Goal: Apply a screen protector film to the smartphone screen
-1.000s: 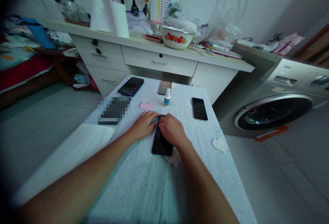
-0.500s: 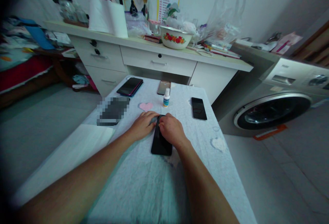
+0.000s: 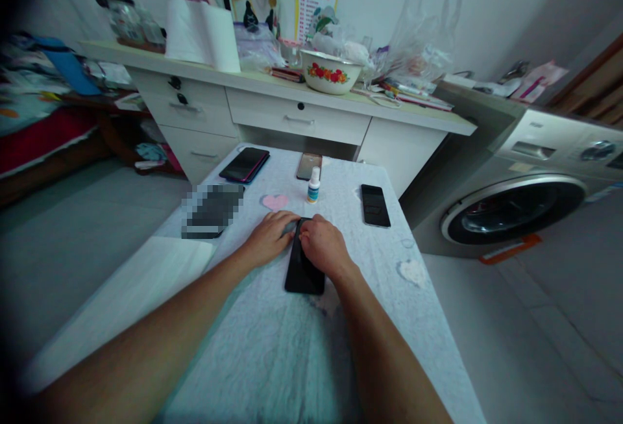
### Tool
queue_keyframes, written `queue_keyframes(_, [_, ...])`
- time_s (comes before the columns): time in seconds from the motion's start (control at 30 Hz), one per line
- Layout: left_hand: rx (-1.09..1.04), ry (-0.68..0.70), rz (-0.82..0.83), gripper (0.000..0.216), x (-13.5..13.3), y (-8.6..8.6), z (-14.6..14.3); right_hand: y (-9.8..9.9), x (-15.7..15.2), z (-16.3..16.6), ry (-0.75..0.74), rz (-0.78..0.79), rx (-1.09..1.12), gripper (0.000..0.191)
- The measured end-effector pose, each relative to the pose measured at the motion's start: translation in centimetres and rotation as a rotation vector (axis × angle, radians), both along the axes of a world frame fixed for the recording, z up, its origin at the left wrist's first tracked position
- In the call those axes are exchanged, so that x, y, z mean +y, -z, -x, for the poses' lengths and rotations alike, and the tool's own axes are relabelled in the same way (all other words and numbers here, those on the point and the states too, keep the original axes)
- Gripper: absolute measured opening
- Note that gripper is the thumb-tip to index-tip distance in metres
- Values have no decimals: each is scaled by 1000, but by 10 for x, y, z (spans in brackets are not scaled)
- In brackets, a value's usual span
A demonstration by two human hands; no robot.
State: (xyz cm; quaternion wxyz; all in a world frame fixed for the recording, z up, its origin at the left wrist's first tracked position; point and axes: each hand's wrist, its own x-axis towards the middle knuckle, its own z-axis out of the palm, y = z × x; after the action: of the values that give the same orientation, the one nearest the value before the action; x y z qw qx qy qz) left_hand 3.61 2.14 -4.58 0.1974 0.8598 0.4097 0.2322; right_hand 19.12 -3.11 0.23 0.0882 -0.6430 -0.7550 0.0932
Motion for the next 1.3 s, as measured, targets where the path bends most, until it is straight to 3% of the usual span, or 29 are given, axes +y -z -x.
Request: queue_keyframes(1.3, [17,4,0,37,1,1,0,-8,-2,-10,66,30,-102,24])
